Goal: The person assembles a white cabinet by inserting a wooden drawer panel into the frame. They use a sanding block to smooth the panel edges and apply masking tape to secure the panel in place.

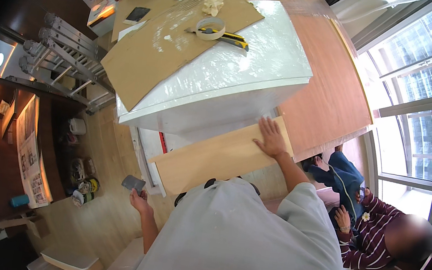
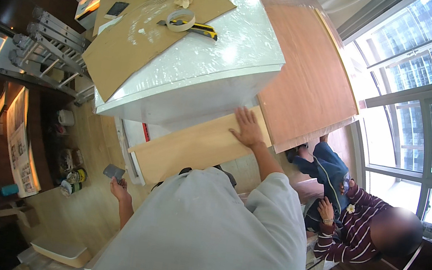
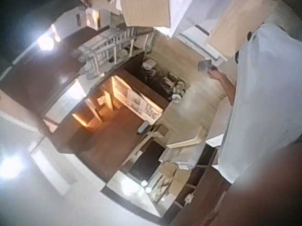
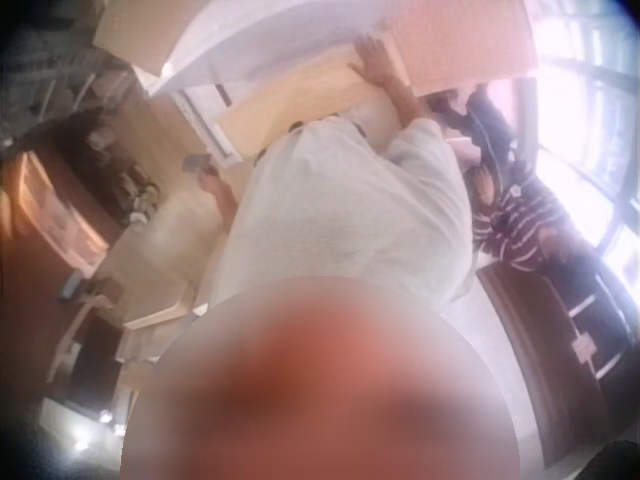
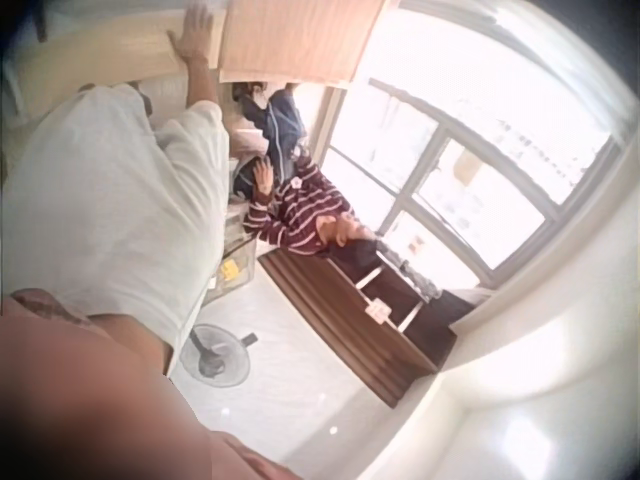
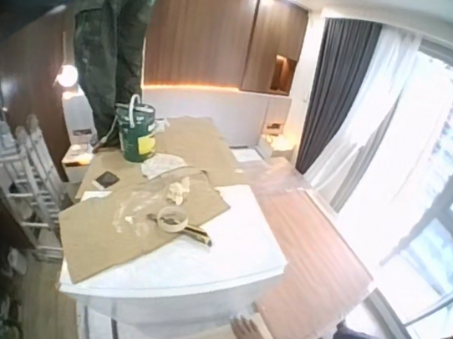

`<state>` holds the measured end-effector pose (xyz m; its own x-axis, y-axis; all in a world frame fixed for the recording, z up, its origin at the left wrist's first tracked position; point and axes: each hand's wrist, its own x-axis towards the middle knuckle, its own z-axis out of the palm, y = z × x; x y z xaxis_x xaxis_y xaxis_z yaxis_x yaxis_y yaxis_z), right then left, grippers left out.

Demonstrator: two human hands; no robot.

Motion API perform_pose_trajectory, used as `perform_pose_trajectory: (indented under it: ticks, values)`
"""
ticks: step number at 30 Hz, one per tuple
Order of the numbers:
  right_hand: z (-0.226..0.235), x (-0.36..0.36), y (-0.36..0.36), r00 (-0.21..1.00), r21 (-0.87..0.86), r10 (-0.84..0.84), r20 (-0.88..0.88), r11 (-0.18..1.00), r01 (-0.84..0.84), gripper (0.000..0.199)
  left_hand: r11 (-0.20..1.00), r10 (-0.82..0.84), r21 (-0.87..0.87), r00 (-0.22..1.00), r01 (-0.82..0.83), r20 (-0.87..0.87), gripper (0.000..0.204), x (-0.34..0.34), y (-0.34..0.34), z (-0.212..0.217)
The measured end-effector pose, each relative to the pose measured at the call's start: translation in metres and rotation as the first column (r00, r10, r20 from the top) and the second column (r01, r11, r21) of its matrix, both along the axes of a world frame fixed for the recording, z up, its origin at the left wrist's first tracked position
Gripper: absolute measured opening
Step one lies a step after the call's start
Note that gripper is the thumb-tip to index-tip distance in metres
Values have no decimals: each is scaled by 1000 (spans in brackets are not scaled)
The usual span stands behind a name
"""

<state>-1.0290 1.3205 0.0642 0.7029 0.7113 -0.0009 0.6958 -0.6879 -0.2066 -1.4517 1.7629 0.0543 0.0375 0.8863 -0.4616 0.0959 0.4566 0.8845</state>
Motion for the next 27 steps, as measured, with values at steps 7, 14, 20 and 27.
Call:
perform_pose_trajectory:
  ticks: [7, 14, 20, 27]
  values:
    - [3, 22, -35, 982, 8, -188, 3, 982, 187, 83, 998, -8, 64, 999, 11, -40, 21, 31, -16, 20]
    - [10, 24, -34, 957, 70, -281, -75, 956, 286, 81, 987, 38, 155, 998, -31, -45, 22, 58, -27, 64]
    - [10, 25, -34, 946, 94, -314, -75, 943, 320, 81, 896, -91, 440, 995, 65, 39, 22, 151, -26, 157]
    - [4, 14, -35, 782, 171, -599, -172, 764, 623, 72, 690, -401, 637, 914, 344, -59, 25, 290, -28, 250]
